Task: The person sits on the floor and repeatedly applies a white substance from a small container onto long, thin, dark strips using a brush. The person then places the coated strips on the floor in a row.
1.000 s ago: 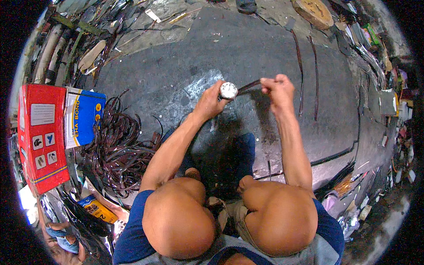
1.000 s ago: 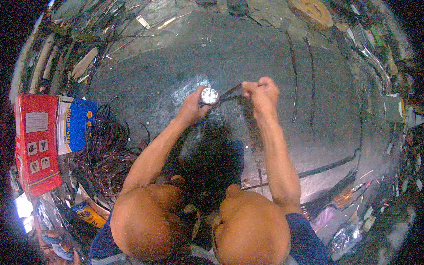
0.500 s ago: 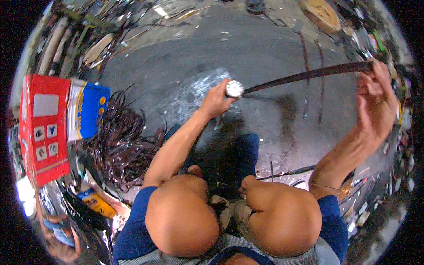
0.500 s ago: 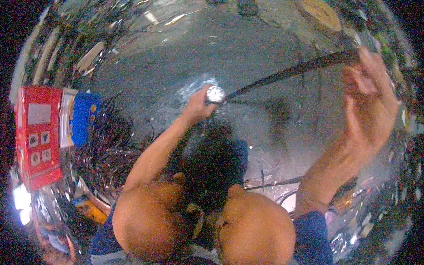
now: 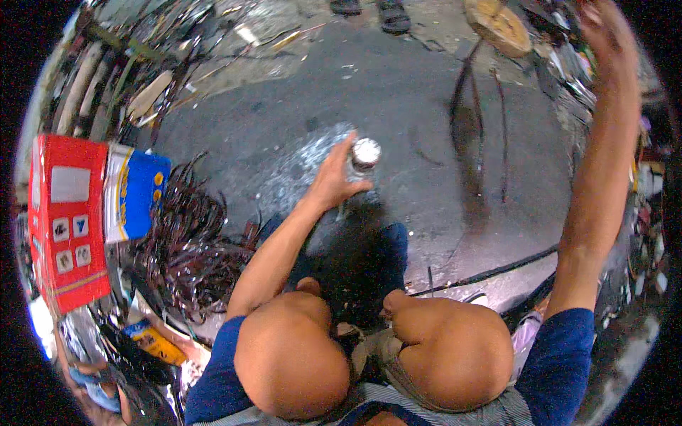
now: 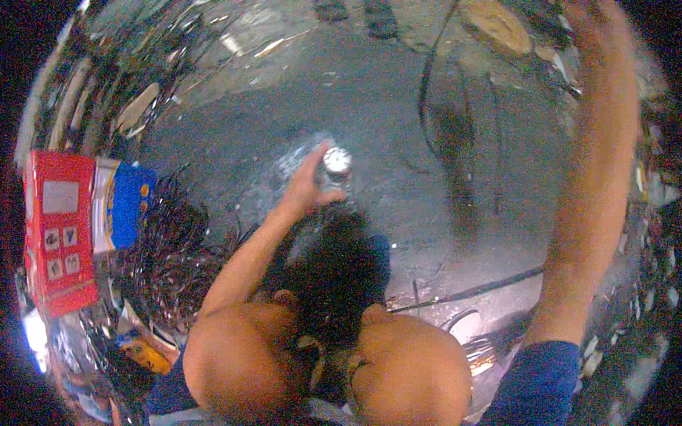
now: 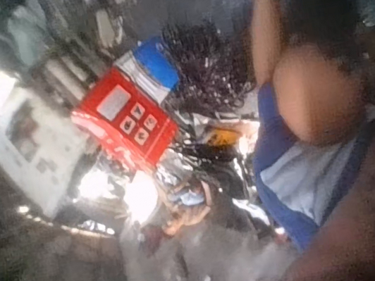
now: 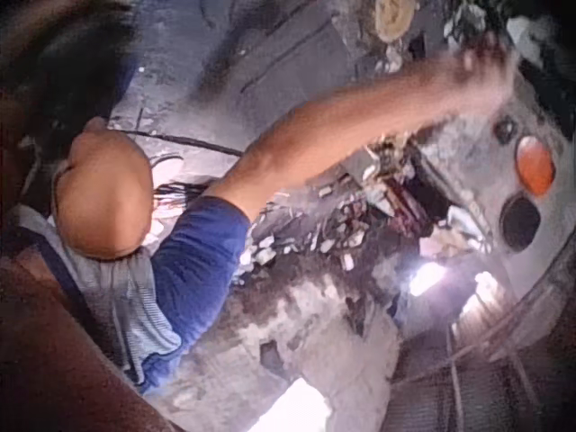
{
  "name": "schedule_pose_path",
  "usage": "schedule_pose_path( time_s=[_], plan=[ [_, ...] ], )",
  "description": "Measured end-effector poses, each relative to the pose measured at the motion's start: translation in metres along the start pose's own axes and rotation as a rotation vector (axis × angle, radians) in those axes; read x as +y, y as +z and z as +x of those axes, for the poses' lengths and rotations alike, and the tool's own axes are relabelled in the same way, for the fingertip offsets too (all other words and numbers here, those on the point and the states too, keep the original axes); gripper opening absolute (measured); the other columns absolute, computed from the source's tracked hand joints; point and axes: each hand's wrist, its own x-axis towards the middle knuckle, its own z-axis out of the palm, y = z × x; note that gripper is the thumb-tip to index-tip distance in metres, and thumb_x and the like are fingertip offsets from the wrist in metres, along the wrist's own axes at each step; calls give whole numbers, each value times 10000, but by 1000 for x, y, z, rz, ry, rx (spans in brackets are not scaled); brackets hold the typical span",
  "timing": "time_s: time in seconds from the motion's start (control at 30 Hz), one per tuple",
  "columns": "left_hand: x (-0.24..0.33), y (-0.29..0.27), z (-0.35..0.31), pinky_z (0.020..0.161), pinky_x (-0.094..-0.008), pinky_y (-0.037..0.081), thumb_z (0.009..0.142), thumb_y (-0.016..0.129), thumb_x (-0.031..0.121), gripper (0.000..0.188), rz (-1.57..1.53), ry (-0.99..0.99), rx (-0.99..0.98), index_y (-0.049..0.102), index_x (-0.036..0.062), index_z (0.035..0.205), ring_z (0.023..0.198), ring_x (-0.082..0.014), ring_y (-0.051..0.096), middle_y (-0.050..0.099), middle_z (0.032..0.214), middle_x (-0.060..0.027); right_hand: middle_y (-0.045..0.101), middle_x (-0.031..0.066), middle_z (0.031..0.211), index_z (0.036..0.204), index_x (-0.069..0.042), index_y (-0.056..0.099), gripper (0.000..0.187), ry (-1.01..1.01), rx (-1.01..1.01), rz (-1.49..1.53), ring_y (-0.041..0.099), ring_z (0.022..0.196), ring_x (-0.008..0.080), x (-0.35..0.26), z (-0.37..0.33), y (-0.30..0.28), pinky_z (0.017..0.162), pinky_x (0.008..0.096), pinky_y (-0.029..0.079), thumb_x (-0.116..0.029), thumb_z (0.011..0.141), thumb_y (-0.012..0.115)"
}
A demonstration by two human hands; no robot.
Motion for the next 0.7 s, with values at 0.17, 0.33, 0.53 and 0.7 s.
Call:
schedule_pose_path(
  time_s=[0.17, 0.33, 0.53, 0.7],
  plan=[
    [-27, -47, -72, 956, -440, 443, 687, 826, 237, 714, 529, -373, 347, 491, 4, 1273, 1103, -374, 534, 553, 1173, -191, 655, 53, 749, 801, -60, 624, 70, 15, 214, 151, 634, 641, 143, 27, 37, 18, 609, 255, 556, -25, 850, 659],
    [-51, -87, -137, 779, -471, 468, 736, 777, 270, 443, 623, -753, 273, 507, 49, 1009, 905, -379, 587, 579, 993, -152, 638, 29, 789, 828, -21, 625, 131, -71, 433, -196, 623, 744, 150, 49, -34, -35, 692, 279, 521, -78, 789, 737],
    [-83, -88, -168, 736, -466, 455, 735, 762, 203, 355, 585, -726, 512, 529, 35, 943, 826, -374, 596, 590, 871, -167, 540, 21, 687, 756, -93, 429, 275, 165, 507, -343, 565, 629, 134, 141, -261, -25, 616, 299, 513, -19, 826, 685],
    [-101, -91, -172, 686, -449, 468, 728, 777, 198, 352, 456, -732, 461, 538, 30, 925, 711, -369, 589, 602, 745, -159, 620, 96, 711, 751, -72, 469, 246, 1013, 319, -371, 582, 532, 156, 223, -490, -32, 497, 306, 501, -82, 829, 702]
  ],
)
